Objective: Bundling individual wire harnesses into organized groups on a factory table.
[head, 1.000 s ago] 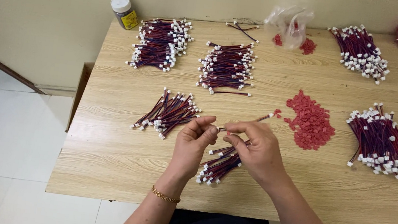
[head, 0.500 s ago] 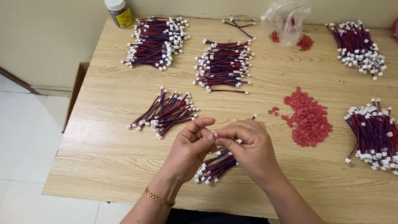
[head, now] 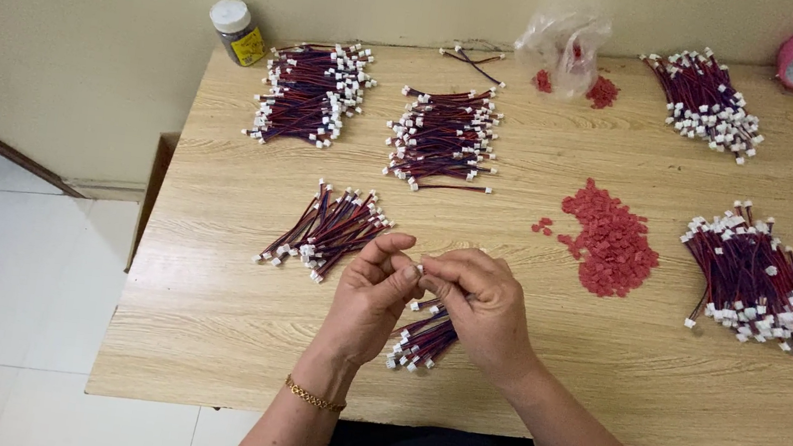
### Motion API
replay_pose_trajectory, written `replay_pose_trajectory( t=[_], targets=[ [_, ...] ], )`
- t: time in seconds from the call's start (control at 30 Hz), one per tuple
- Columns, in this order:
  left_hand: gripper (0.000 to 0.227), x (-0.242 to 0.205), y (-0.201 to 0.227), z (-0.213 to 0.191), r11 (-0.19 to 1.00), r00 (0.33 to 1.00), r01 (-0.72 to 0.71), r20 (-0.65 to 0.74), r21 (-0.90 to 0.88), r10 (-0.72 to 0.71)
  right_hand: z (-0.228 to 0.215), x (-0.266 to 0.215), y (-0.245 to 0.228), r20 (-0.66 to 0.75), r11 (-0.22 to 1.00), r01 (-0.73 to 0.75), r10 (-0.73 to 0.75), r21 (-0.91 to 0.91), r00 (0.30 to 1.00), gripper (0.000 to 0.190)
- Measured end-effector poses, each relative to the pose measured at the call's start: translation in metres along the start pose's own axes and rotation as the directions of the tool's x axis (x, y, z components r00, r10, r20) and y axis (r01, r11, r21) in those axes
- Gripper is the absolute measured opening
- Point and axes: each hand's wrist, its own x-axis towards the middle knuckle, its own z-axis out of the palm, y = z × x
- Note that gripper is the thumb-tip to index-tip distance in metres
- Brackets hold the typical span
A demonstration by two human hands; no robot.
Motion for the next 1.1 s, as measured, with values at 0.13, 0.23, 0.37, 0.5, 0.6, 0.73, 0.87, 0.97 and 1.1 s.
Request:
replay_pose_trajectory(
  t=[0.13,0.23,0.37,0.5,0.6,0.73,0.87,0.97,1.1],
  targets=[
    [0.035,-0.004,0.017,0.006,1.000,1.000,-0.027,-0.003,-0.009,0.027,-0.003,0.002,0.009,0.067,0.990,-0.016,0.007,0.142,0.998,0.015],
    [0.037,-0.005,0.024,0.004,0.995,0.995,-0.002,0.096,0.103,-0.008,-0.014,0.005,0.016,0.269,0.938,-0.248,0.181,0.244,0.946,0.009],
    [0.039,-0.005,0.030,0.002,0.946,0.983,0.024,0.163,0.324,-0.080,-0.016,0.004,0.025,0.324,0.944,-0.250,0.172,0.216,0.930,0.010],
    [0.034,-0.006,0.034,0.005,0.895,0.986,0.056,0.115,0.442,-0.118,-0.009,0.009,0.014,0.236,0.994,-0.050,0.025,0.101,0.971,0.013],
    [0.034,-0.005,0.030,0.004,0.873,0.994,0.069,0.038,0.483,-0.100,-0.009,0.004,0.015,0.226,0.983,-0.100,0.134,-0.156,0.965,0.010],
    [0.033,0.013,0.030,-0.020,0.829,0.999,0.006,-0.034,0.559,0.016,-0.012,0.010,0.091,0.199,0.987,-0.121,0.097,0.109,0.975,0.018],
    [0.017,0.026,0.040,-0.077,0.608,0.939,-0.065,-0.158,0.791,0.307,-0.064,0.014,0.166,-0.026,0.885,-0.045,0.038,-0.463,0.999,0.017],
    [0.013,0.017,0.042,-0.099,0.308,0.881,-0.034,-0.117,0.951,0.458,-0.089,0.013,0.187,-0.013,0.729,-0.140,0.177,-0.670,0.984,0.022],
    [0.025,0.014,0.024,-0.105,-0.259,0.760,-0.123,0.259,0.958,0.597,-0.094,0.012,0.199,-0.032,0.552,-0.204,0.304,-0.809,0.952,0.020]
  ],
)
